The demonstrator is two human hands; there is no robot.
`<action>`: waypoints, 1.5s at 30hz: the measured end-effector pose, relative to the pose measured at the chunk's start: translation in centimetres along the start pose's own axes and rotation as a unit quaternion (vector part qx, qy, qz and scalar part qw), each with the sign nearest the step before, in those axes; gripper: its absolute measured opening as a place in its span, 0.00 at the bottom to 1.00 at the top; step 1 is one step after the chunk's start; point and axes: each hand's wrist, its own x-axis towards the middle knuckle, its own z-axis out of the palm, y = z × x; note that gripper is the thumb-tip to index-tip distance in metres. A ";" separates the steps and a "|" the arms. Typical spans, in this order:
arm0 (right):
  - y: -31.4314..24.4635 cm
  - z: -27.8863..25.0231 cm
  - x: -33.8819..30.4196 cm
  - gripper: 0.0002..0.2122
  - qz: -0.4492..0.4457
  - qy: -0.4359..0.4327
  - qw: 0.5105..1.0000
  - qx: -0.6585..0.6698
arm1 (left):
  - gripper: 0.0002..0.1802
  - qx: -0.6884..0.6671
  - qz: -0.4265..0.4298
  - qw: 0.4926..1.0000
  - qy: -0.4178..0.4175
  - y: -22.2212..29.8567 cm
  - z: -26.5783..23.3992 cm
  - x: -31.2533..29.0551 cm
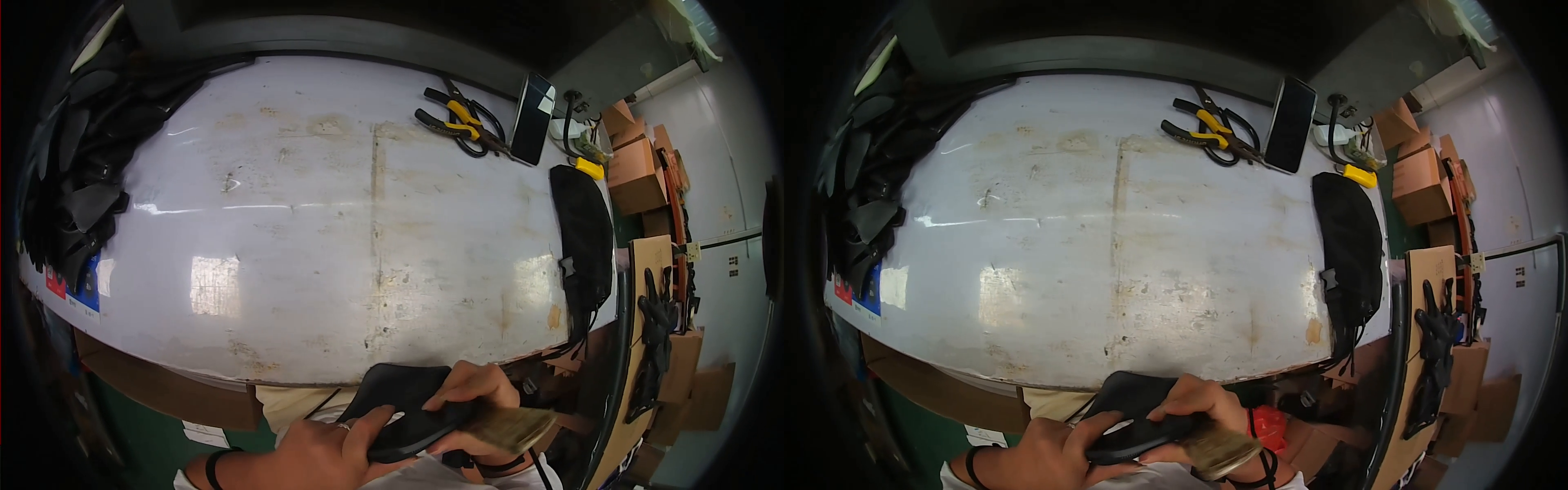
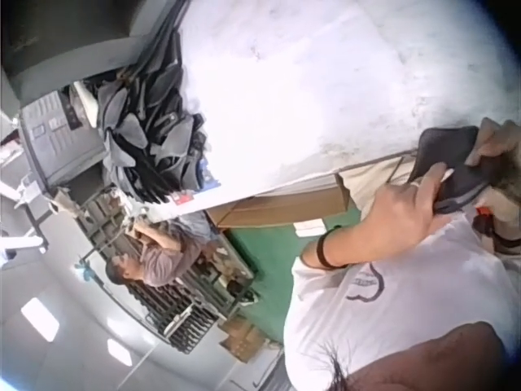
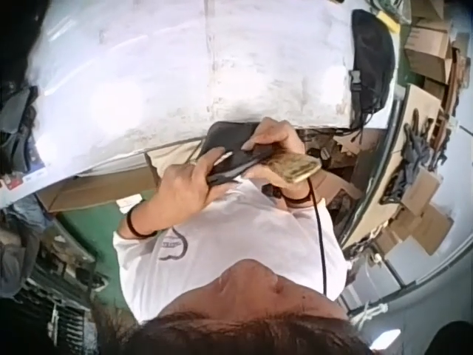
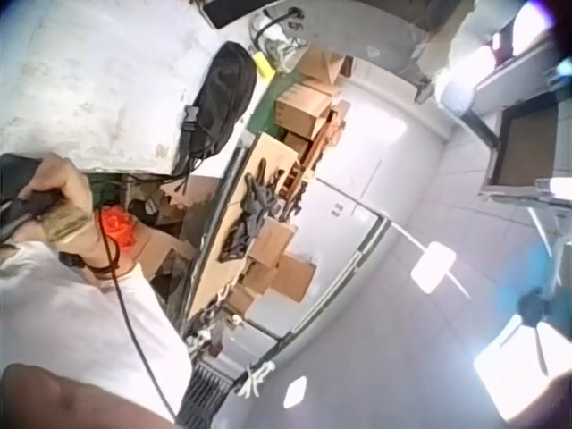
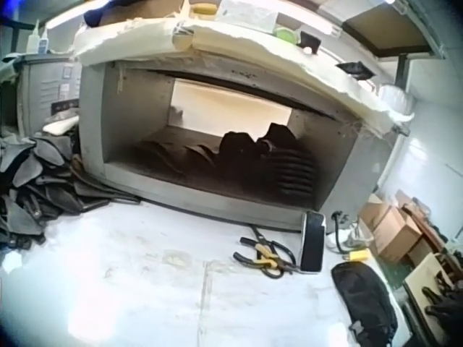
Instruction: The person uses a tool to scrape the edges of a bicycle saddle before picking up another saddle from a pile to repeat the process.
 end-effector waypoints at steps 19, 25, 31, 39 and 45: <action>-1.4 -1.5 -1.7 0.24 0.049 0.074 0.991 -0.102 | 0.26 0.137 0.010 0.980 -0.146 3.7 1.3 4.5; -2.6 -0.8 -0.7 0.25 0.019 0.048 0.981 -0.190 | 0.25 0.093 -0.015 0.985 -0.142 3.3 -0.2 4.5; -5.9 1.3 0.4 0.25 -0.015 0.059 0.978 -0.202 | 0.29 -0.090 -0.086 0.986 -0.109 1.4 -4.6 3.8; -4.9 5.6 4.1 0.14 -0.480 -0.212 0.850 0.045 | 0.24 0.013 -0.113 0.969 -0.221 1.4 -6.7 3.8; -5.6 6.0 5.5 0.11 -0.456 -0.316 0.832 0.012 | 0.27 0.030 -0.076 0.976 -0.203 0.8 -5.7 3.6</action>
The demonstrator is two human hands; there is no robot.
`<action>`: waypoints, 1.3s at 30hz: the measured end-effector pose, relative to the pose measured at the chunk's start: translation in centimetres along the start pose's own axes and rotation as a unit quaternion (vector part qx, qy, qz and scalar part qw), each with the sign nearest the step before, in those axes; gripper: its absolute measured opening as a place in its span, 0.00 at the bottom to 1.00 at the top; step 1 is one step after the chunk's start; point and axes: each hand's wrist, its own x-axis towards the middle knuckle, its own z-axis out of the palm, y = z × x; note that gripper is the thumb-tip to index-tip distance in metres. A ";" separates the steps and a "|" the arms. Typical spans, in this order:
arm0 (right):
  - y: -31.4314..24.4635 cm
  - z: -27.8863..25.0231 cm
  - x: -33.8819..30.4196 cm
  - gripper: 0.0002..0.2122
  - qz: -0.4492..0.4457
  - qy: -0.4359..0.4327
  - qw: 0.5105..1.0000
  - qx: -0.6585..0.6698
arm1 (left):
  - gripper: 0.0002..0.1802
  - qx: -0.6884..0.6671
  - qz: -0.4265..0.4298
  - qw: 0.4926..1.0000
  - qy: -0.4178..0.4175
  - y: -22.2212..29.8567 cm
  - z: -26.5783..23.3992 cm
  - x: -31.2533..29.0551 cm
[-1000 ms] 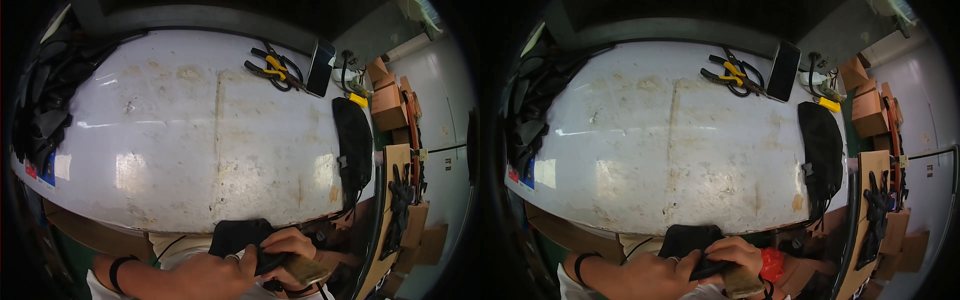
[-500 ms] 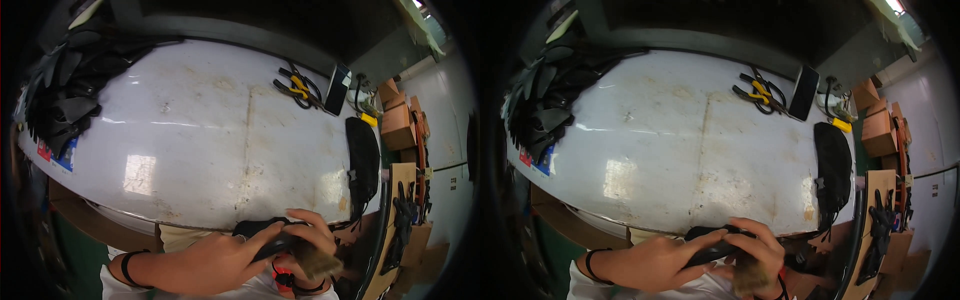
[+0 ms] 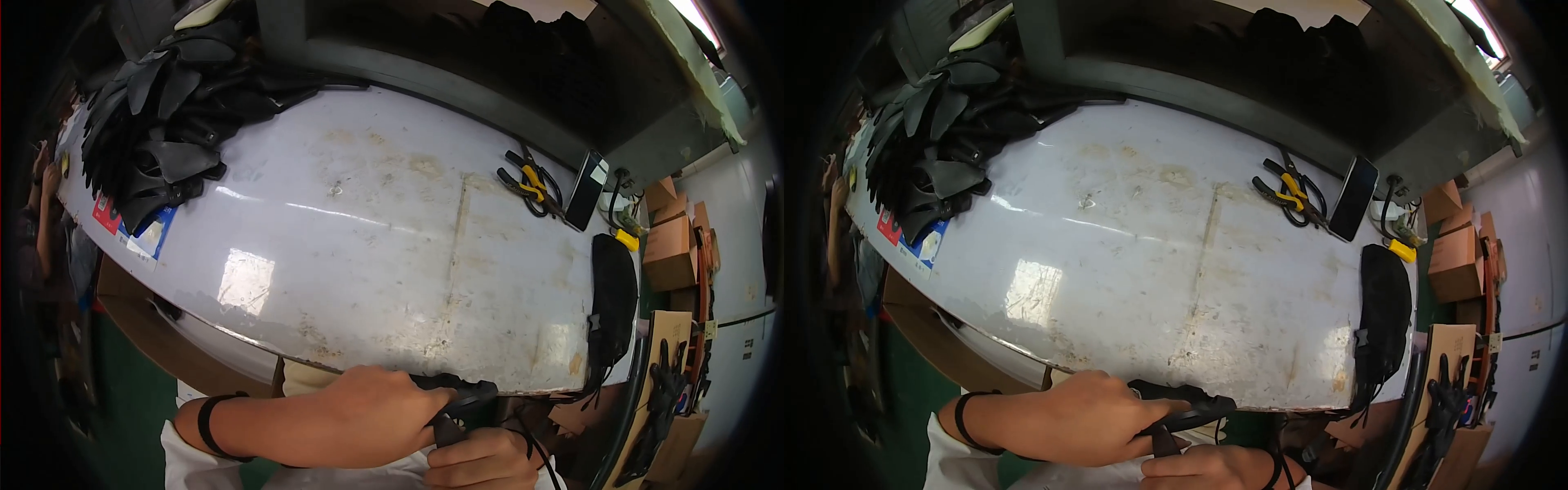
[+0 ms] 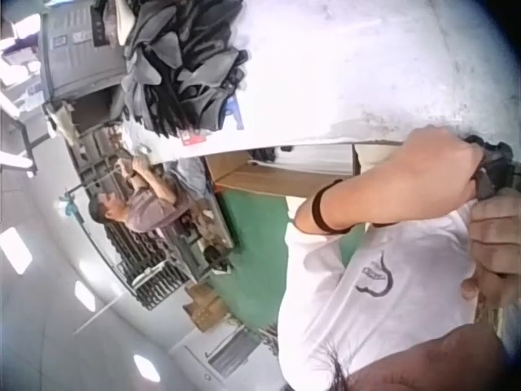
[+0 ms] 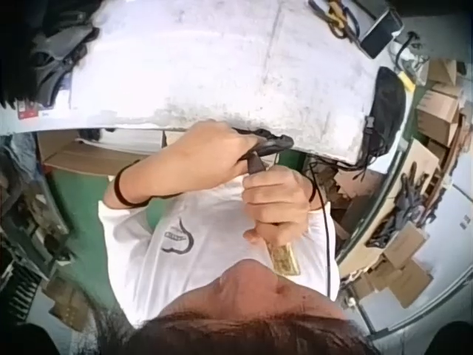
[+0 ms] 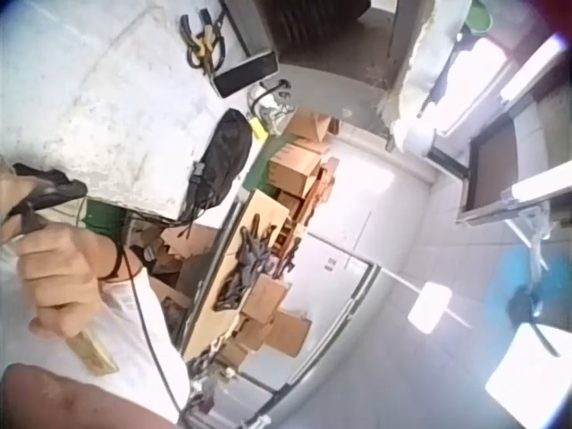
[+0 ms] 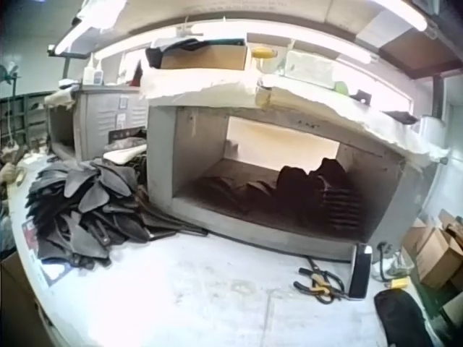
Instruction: The person uses a tool to scrape the edges of a bicycle saddle before picking up another saddle from a pile to repeat the process.
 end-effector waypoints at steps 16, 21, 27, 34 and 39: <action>1.2 -1.5 -0.1 0.12 0.020 0.158 0.974 0.164 | 0.16 -0.039 0.013 0.999 0.030 0.5 -0.2 0.2; 0.9 -2.6 0.2 0.12 -0.042 0.046 0.997 0.052 | 0.17 -0.032 0.012 0.999 0.034 0.3 0.0 0.3; 0.1 -1.2 0.3 0.11 0.056 0.233 0.969 0.057 | 0.21 -0.048 0.008 0.998 0.026 0.6 -0.1 0.8; 0.5 -2.0 -0.2 0.12 0.026 0.164 0.979 0.115 | 0.25 -0.047 0.006 0.999 0.023 0.5 -0.4 0.1; 0.2 -2.8 -0.3 0.13 -0.003 0.015 1.000 -0.025 | 0.25 -0.041 -0.005 0.999 0.022 0.5 -0.3 0.4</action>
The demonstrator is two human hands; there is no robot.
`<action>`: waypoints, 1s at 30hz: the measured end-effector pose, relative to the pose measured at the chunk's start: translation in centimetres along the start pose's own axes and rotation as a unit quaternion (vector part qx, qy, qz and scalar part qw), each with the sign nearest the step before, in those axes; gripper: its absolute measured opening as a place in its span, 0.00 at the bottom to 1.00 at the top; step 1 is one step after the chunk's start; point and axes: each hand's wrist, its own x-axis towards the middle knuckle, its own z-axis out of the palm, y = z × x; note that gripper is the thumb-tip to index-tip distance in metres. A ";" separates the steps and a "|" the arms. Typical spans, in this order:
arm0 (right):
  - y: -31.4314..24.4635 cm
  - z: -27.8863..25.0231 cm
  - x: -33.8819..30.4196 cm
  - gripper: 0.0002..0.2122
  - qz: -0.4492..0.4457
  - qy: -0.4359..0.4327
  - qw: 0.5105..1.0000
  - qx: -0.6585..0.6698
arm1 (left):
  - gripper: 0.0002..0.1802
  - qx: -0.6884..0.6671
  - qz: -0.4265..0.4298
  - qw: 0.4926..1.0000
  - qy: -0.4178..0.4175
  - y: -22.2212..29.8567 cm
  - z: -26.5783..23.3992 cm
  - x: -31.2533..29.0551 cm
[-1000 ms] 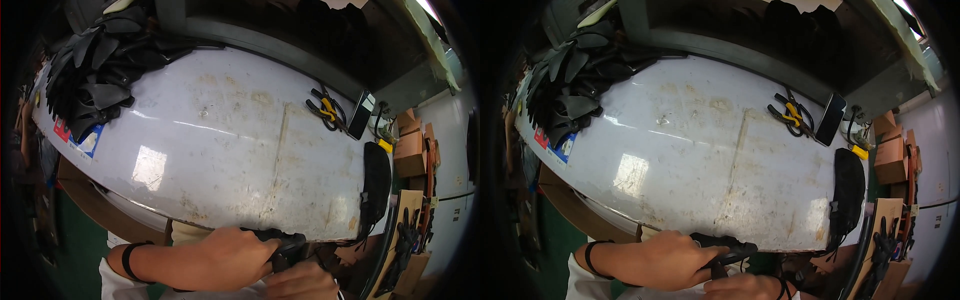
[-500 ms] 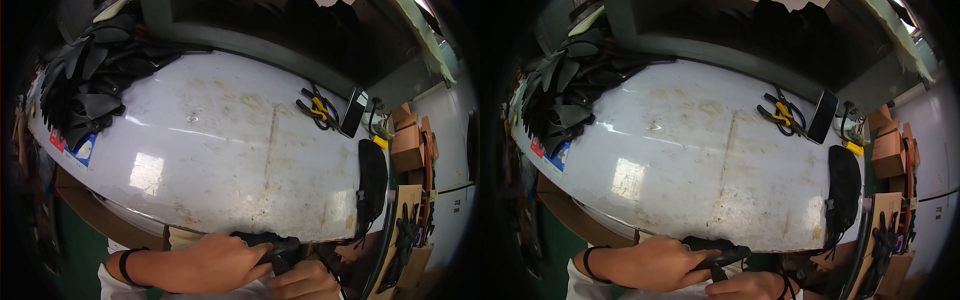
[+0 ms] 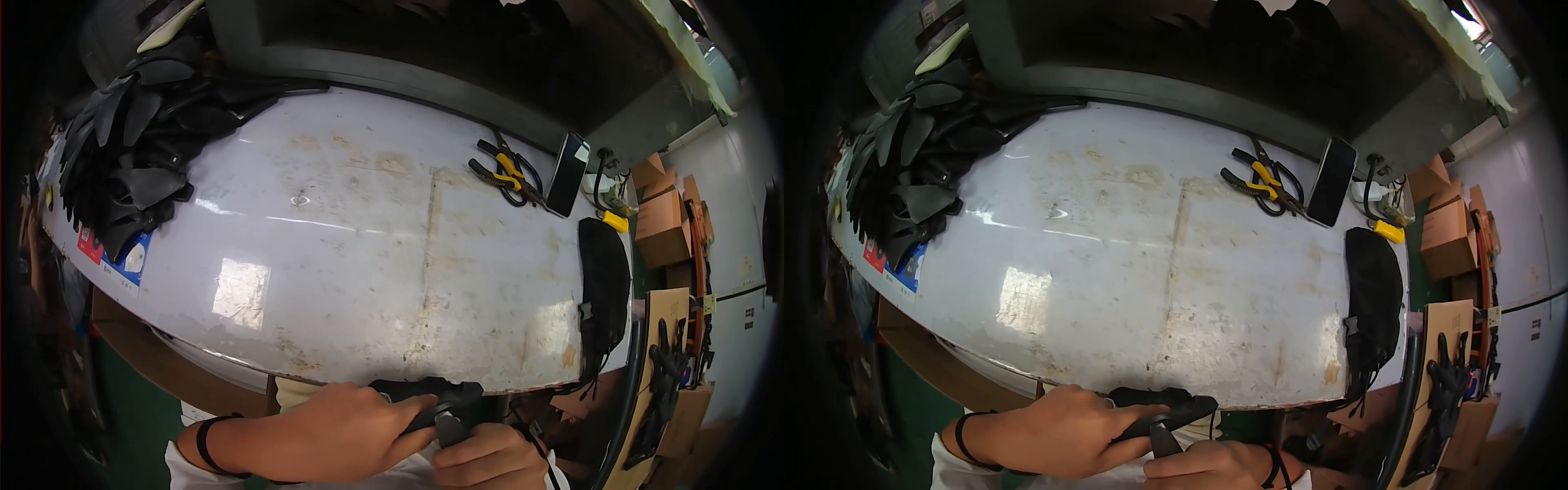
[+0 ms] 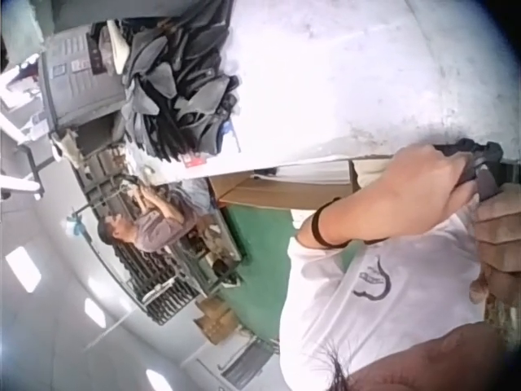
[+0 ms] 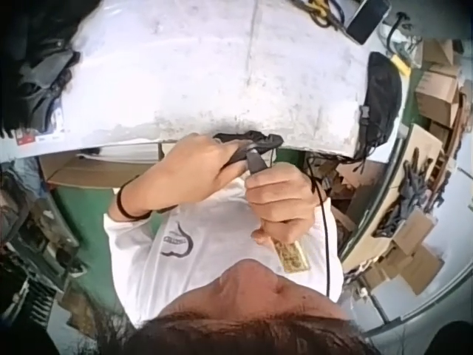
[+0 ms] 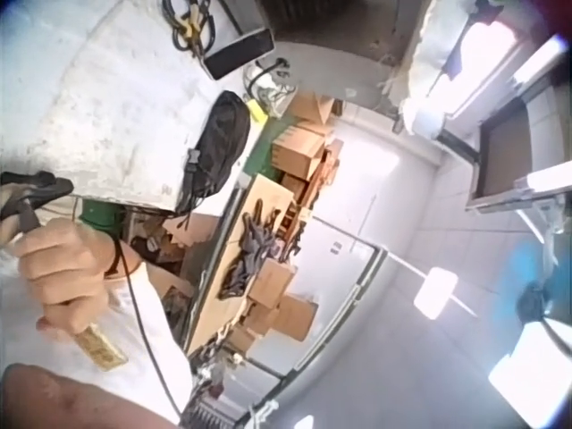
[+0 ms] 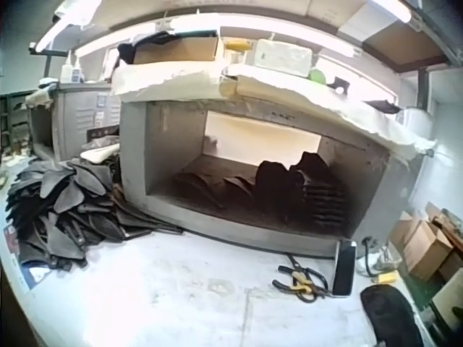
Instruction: The person uses a tool to scrape the edges of a bicycle saddle before picking up another saddle from a pile to repeat the process.
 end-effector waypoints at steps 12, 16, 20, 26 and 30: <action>0.9 1.4 -1.2 0.11 0.014 0.142 0.989 0.029 | 0.26 -0.019 0.002 1.000 0.020 -0.1 0.2 -0.2; 0.9 0.2 0.4 0.11 -0.028 0.048 0.998 0.007 | 0.27 0.001 0.000 0.999 -0.039 0.2 -0.7 0.3; 0.9 0.5 1.3 0.07 -0.010 -0.019 0.998 0.051 | 0.27 0.020 -0.007 0.999 -0.040 -0.2 -0.2 -0.7; 0.5 1.3 1.6 0.07 0.004 -0.025 1.000 0.016 | 0.35 0.041 -0.003 0.998 -0.044 -0.9 -0.2 -1.6; 0.2 1.0 -0.1 0.09 -0.012 -0.007 1.000 -0.017 | 0.38 0.079 0.138 0.980 0.120 -2.0 -0.6 -7.6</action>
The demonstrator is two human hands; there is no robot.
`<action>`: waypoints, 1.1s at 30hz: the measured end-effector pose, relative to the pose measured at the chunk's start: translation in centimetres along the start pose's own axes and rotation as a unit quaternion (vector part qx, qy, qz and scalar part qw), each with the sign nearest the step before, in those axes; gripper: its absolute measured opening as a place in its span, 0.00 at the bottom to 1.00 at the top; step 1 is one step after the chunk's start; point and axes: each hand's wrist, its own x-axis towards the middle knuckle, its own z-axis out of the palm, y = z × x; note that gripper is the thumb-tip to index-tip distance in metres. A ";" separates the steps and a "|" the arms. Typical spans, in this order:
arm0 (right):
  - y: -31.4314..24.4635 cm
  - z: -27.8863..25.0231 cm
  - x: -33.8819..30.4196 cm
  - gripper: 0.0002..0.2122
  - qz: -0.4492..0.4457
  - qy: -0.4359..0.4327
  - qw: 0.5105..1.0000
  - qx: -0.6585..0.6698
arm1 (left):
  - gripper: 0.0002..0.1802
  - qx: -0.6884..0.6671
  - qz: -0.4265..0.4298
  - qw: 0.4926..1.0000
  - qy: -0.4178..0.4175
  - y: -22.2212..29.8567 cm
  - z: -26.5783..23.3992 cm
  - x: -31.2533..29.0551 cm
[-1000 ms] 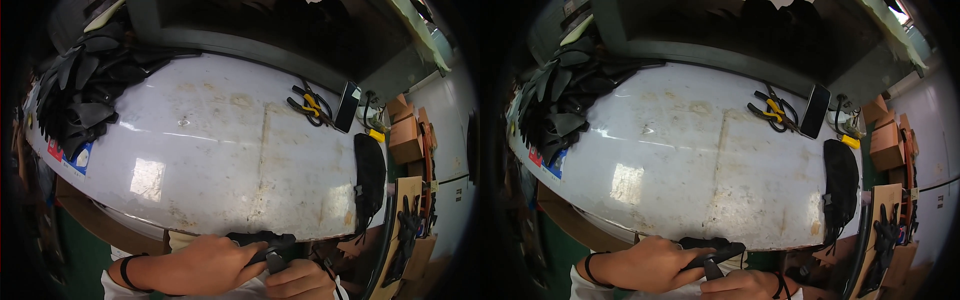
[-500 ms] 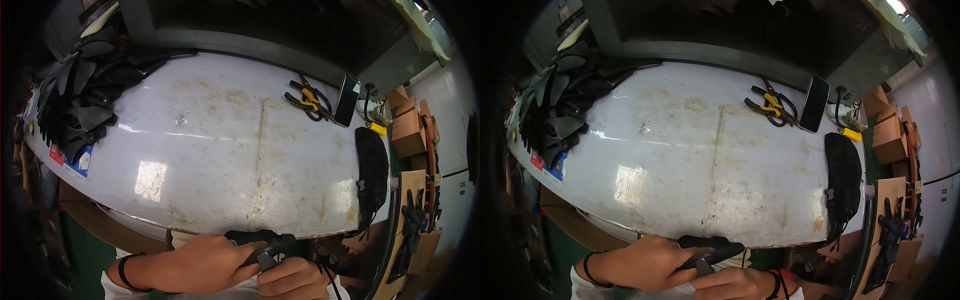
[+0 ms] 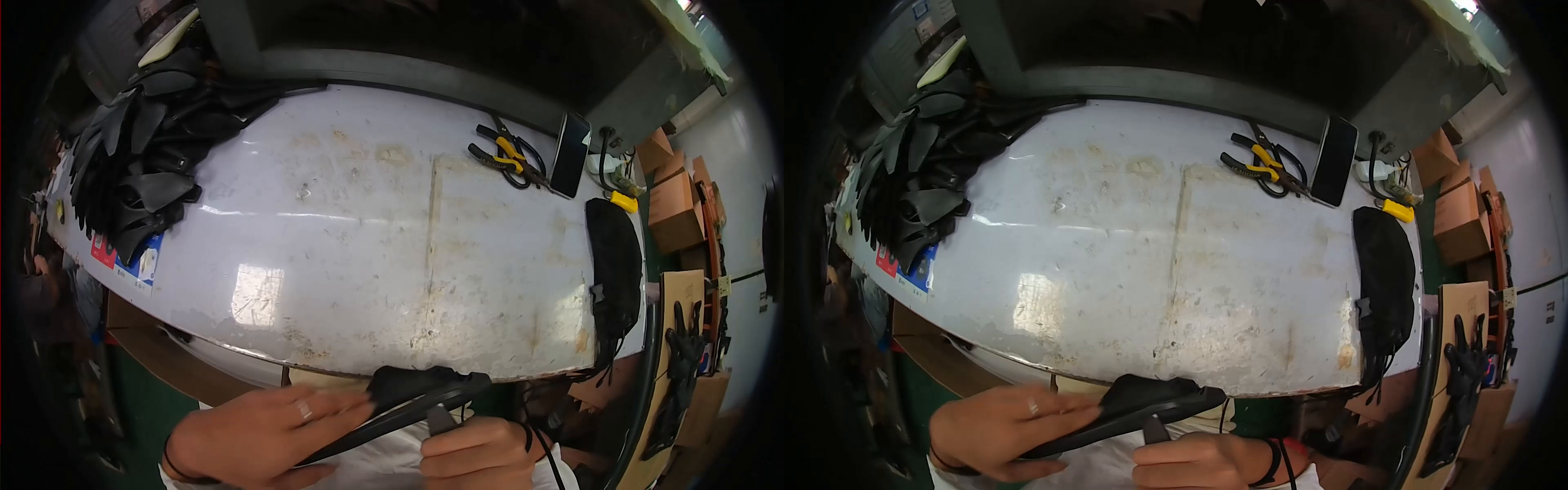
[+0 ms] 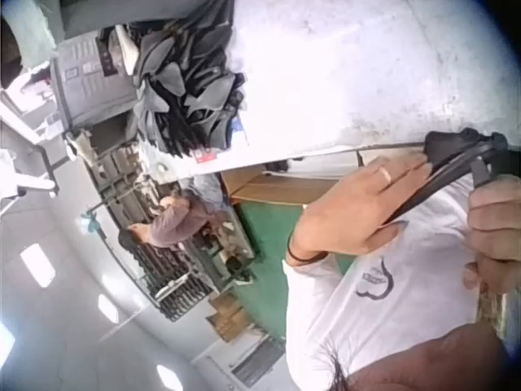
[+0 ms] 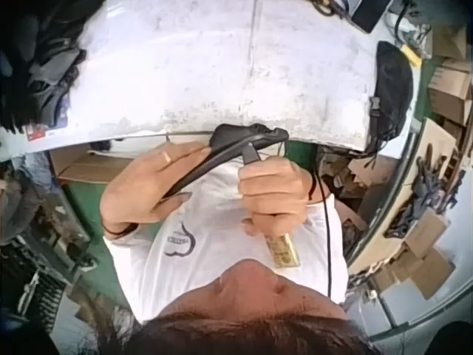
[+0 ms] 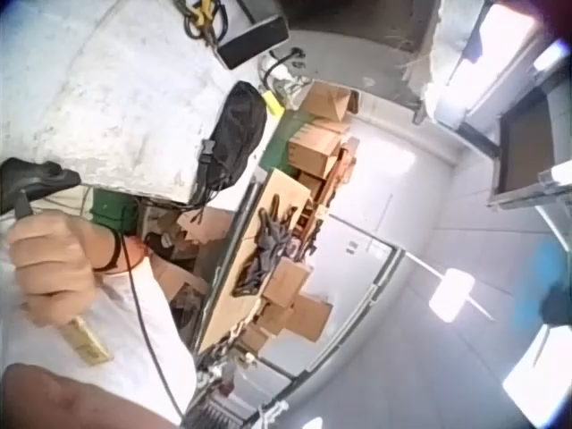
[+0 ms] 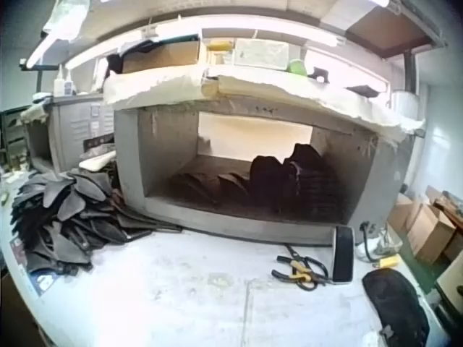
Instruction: The person uses a tool to scrape the edges of a bicycle saddle before picking up another saddle from a pile to repeat the process.
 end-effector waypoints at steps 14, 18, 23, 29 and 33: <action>-0.8 2.5 -1.8 0.10 0.031 0.032 0.995 0.087 | 0.33 -0.237 -0.082 0.957 0.148 1.8 8.9 -1.8; -0.9 2.3 -1.4 0.10 0.046 0.038 0.993 0.103 | 0.33 -0.226 -0.075 0.960 0.149 1.5 9.5 -1.7; -1.6 3.3 -1.2 0.11 0.045 0.073 0.992 0.095 | 0.33 -0.210 -0.047 0.958 0.188 1.5 10.5 -1.0; -0.5 5.7 -2.2 0.10 -0.071 0.160 0.984 0.019 | 0.29 -0.247 -0.063 0.939 0.232 0.9 11.9 0.5; -1.2 4.8 -2.3 0.09 0.034 0.079 0.994 0.068 | 0.42 -0.225 -0.053 0.956 0.180 0.2 11.0 1.0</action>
